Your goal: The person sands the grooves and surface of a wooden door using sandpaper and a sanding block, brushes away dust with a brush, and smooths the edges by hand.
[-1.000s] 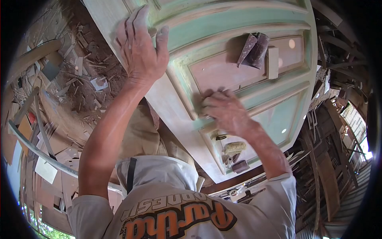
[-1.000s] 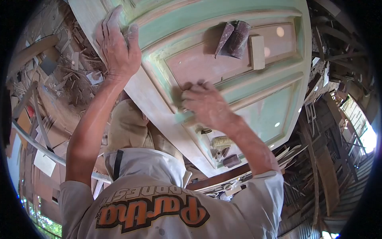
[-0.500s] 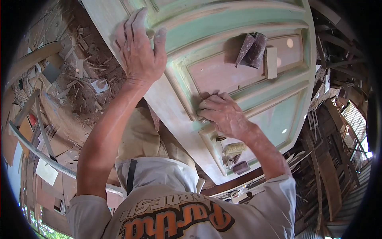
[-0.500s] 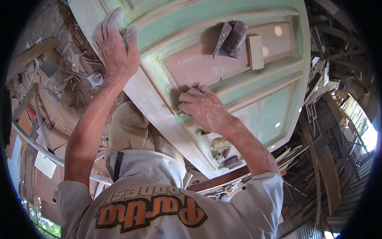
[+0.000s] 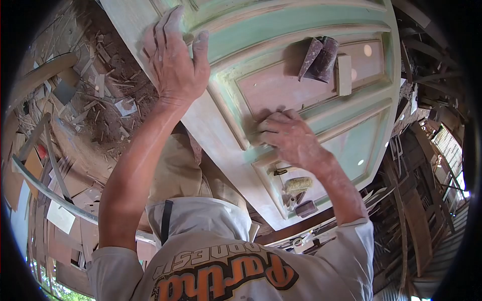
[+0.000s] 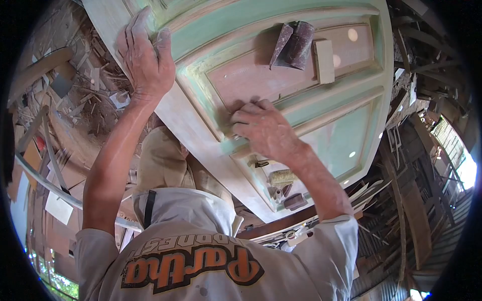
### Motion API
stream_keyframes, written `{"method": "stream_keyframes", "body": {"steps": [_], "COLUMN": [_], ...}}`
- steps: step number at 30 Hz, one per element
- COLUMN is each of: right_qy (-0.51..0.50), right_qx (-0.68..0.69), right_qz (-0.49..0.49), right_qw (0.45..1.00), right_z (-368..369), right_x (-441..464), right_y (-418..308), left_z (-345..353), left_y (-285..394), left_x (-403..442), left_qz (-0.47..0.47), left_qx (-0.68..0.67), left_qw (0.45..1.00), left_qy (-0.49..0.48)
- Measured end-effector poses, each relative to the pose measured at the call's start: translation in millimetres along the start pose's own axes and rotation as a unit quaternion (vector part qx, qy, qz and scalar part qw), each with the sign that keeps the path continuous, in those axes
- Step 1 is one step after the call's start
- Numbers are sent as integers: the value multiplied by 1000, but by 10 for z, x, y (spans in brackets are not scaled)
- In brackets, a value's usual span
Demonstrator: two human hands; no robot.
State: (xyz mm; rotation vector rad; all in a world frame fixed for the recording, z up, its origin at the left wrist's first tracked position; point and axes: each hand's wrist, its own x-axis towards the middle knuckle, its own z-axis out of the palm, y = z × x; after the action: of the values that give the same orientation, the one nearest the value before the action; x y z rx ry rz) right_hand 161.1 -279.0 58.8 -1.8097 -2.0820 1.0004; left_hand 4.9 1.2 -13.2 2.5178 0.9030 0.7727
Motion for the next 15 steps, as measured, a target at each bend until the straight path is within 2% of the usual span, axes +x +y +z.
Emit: {"method": "stream_keyframes", "body": {"steps": [2, 6, 9, 12, 14, 15], "right_qy": [4, 43, -10, 16, 80, 79], "right_qx": [21, 9, 32, 74, 66, 66], "right_qz": [18, 3, 30, 19, 67, 68], "right_qw": [1000, 999, 999, 997, 992, 992], "right_z": [95, -19, -86, 101, 190, 184], "right_x": [49, -49, -39, -40, -53, -76], "right_y": [-172, -65, 37, -242, -276, -246], "left_z": [-7, -1, -59, -49, -8, -11], "left_y": [25, -15, 95, 109, 9, 19], "left_x": [-26, -7, 19, 19, 33, 37], "left_qz": [1, 8, -2, -3, 7, 13], "left_qx": [-7, -10, 23, 33, 14, -4], "left_qw": [1000, 1000, 1000, 999, 1000, 1000], "left_qy": [-1, 0, -3, 0, 8, 9]}}
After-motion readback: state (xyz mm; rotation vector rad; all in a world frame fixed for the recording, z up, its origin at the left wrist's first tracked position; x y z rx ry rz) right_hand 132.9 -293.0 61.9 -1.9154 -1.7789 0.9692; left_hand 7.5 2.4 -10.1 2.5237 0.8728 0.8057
